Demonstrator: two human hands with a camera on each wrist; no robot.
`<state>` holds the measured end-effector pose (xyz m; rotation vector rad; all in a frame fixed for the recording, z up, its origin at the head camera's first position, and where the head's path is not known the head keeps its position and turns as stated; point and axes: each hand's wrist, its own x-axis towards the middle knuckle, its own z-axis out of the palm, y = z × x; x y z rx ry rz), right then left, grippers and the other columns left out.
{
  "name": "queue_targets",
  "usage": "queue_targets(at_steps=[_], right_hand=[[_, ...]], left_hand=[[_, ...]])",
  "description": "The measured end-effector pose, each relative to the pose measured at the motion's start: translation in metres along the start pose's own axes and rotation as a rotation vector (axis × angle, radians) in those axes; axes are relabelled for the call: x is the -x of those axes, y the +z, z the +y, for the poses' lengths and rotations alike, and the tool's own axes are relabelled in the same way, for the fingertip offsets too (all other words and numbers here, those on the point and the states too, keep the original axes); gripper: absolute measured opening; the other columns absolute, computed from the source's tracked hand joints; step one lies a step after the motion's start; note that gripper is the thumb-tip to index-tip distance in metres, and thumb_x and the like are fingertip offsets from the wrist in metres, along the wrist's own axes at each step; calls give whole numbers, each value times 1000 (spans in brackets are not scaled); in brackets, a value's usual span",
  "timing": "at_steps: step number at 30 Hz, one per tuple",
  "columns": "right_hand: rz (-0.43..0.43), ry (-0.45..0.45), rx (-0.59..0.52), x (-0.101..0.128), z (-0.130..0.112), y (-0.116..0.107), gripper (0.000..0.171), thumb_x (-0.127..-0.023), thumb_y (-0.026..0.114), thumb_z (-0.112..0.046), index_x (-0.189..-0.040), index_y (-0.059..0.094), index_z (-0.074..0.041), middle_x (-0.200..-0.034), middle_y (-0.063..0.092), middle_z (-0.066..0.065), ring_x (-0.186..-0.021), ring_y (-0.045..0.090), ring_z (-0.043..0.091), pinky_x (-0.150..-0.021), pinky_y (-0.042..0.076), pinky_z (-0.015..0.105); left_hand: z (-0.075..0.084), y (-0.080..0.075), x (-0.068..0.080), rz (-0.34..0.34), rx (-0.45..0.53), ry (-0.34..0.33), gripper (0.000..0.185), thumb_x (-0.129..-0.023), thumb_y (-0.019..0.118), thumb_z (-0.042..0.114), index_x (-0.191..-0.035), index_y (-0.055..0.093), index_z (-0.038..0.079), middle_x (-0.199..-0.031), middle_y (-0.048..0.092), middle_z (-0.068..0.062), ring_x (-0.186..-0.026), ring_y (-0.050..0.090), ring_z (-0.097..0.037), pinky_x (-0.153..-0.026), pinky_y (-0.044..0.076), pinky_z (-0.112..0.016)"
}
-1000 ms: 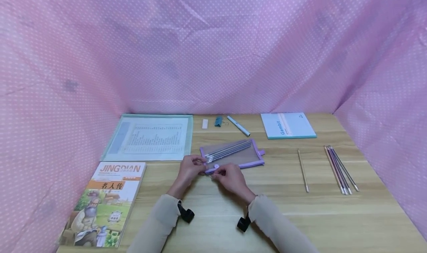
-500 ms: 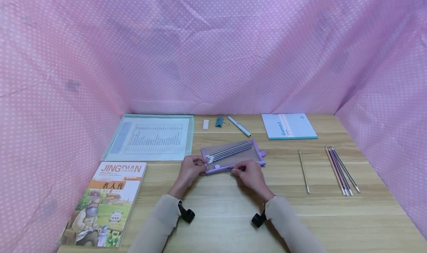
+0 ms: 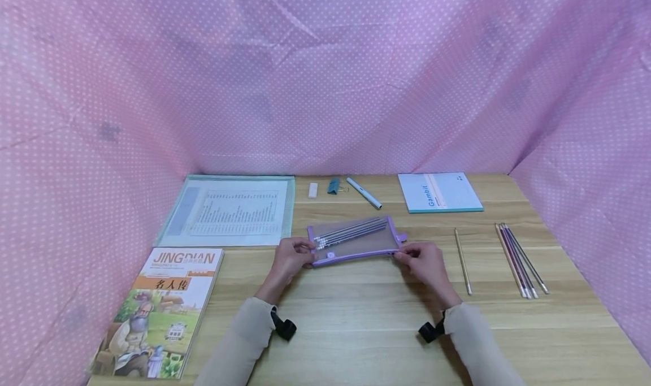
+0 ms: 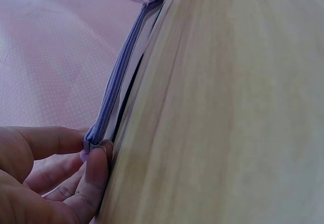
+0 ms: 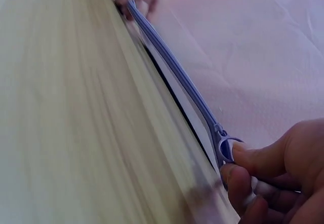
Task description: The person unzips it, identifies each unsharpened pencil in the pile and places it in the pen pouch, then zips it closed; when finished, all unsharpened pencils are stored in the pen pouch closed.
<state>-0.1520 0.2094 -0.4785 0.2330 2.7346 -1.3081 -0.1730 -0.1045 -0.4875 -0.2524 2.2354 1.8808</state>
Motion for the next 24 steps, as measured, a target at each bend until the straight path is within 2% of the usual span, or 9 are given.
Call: queue_targets(at_steps=[4, 10, 19, 21, 24], right_hand=[[-4, 58, 10, 0, 12, -16, 18, -91, 70, -14, -102, 75, -1, -83, 73, 9, -69, 59, 13, -56, 47, 24], [-28, 113, 12, 0, 22, -31, 19, -92, 69, -15, -103, 75, -1, -91, 74, 11, -76, 59, 15, -62, 48, 25], [-78, 95, 41, 1, 27, -33, 18, -90, 72, -17, -98, 76, -2, -78, 73, 4, -70, 60, 14, -58, 48, 25], [-106, 84, 63, 3, 29, -32, 18, -89, 73, -19, -97, 76, -2, -78, 73, 4, -69, 61, 14, -59, 50, 25], [-149, 70, 92, 6, 30, -32, 19, -88, 75, -21, -96, 76, -4, -80, 72, 4, -70, 61, 14, -61, 52, 25]], left_hand=[[-1, -1, 0, -8, -3, 7, 25, -74, 68, -14, -98, 71, -9, -85, 71, -23, -59, 63, -13, -55, 57, -27], [-1, -1, -1, -13, -21, -6, 25, -75, 70, -14, -99, 72, -8, -83, 71, -20, -60, 62, -13, -56, 57, -26], [0, 0, -1, -17, -32, 13, 24, -77, 69, -13, -100, 73, -7, -87, 72, -20, -62, 63, -12, -57, 57, -26], [1, 1, 2, -1, -68, 29, 25, -78, 69, -10, -103, 72, -6, -88, 73, -20, -63, 64, -12, -58, 57, -26], [4, 4, 7, 36, -178, 66, 28, -81, 70, -4, -109, 71, -4, -93, 74, -20, -70, 67, -15, -63, 58, -27]])
